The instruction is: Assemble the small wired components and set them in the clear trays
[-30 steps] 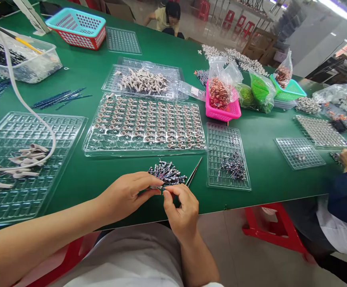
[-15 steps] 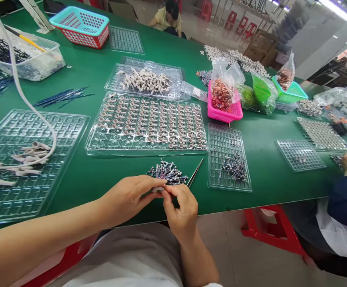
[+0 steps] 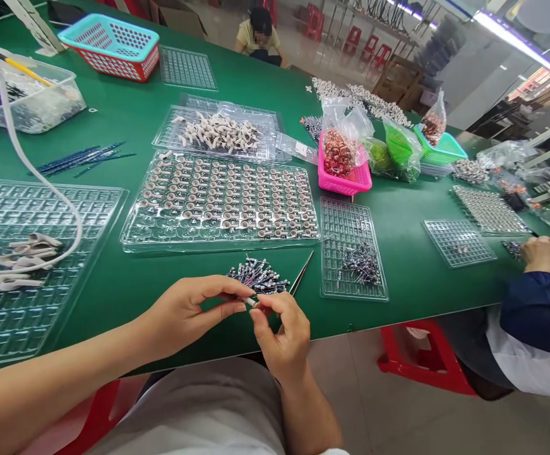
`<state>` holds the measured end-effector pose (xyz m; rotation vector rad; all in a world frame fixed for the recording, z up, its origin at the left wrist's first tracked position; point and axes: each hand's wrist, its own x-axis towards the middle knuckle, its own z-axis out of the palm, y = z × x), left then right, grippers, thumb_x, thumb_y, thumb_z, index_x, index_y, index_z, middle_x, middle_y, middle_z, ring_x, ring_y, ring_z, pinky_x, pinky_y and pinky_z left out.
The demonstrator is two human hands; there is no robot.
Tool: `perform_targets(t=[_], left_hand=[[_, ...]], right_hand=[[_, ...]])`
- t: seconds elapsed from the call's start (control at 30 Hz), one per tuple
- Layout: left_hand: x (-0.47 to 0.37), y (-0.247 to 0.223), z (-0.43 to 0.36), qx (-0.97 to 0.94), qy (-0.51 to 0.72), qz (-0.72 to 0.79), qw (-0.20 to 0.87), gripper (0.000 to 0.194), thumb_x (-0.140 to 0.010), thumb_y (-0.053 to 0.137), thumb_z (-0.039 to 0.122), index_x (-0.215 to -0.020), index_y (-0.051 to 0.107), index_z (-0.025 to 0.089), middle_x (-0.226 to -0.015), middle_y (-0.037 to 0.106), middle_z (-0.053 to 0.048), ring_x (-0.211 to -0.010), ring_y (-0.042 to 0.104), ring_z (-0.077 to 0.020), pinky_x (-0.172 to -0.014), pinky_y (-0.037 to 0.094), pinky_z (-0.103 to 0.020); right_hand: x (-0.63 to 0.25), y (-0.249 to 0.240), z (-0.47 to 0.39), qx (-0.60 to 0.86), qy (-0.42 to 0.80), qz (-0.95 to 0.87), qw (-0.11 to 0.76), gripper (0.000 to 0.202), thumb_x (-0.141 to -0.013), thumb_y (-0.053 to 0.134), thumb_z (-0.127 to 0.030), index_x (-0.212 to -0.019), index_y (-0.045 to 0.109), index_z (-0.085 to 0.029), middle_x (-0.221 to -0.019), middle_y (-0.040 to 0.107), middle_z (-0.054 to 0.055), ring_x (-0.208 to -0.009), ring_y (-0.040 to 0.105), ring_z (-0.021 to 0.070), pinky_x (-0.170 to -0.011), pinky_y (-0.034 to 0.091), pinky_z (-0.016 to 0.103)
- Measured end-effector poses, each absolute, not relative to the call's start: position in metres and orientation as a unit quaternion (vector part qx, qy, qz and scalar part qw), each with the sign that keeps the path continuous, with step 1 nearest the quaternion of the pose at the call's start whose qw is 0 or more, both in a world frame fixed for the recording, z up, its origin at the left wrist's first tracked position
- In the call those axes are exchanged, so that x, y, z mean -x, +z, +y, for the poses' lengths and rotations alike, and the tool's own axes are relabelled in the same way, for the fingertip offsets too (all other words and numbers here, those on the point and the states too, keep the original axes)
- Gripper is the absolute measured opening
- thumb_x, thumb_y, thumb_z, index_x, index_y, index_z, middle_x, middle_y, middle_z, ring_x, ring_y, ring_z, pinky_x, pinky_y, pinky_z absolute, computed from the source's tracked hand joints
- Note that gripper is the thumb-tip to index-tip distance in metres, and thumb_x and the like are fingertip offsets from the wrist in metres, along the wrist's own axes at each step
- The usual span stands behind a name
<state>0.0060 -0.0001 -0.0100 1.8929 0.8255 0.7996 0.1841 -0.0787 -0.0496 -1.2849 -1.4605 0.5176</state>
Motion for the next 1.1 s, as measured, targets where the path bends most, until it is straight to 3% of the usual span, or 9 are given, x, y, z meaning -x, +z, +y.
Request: perform_targets(t=[0.23, 0.9, 1.1], left_hand=[[-0.0050, -0.0113, -0.0023, -0.769, 0.333, 0.327, 0.438, 0.015, -0.088, 0.065, 0.014, -0.099, 0.073, 0.019, -0.089, 0.078, 0.000, -0.078, 0.073, -0.0132, -0.072, 0.057, -0.021], [-0.0032, -0.0142, -0.0024, -0.823, 0.353, 0.281, 0.346, 0.011, -0.092, 0.062, 0.015, -0.098, 0.071, 0.020, -0.089, 0.078, -0.001, -0.080, 0.074, -0.0131, -0.075, 0.056, -0.021], [-0.0048, -0.0120, -0.0045, -0.809, 0.339, 0.295, 0.380, 0.013, -0.089, 0.066, 0.014, -0.100, 0.072, 0.019, -0.090, 0.078, -0.001, -0.080, 0.073, -0.0127, -0.073, 0.056, -0.020]], right_hand=[[-0.1843, -0.0486, -0.0780, 0.548, 0.220, -0.604, 0.535, 0.015, -0.090, 0.062, -0.013, -0.098, 0.068, -0.023, -0.085, 0.069, 0.001, -0.075, 0.064, 0.0139, -0.067, 0.053, 0.026], [-0.1843, -0.0510, -0.0777, 0.530, 0.196, -0.626, 0.537, 0.017, -0.089, 0.064, -0.012, -0.099, 0.069, -0.025, -0.084, 0.072, 0.002, -0.075, 0.065, 0.0153, -0.069, 0.054, 0.031], [-0.1824, -0.0513, -0.0787, 0.539, 0.203, -0.617, 0.537, 0.015, -0.089, 0.063, -0.011, -0.096, 0.065, -0.024, -0.082, 0.067, 0.001, -0.074, 0.062, 0.0138, -0.065, 0.050, 0.027]])
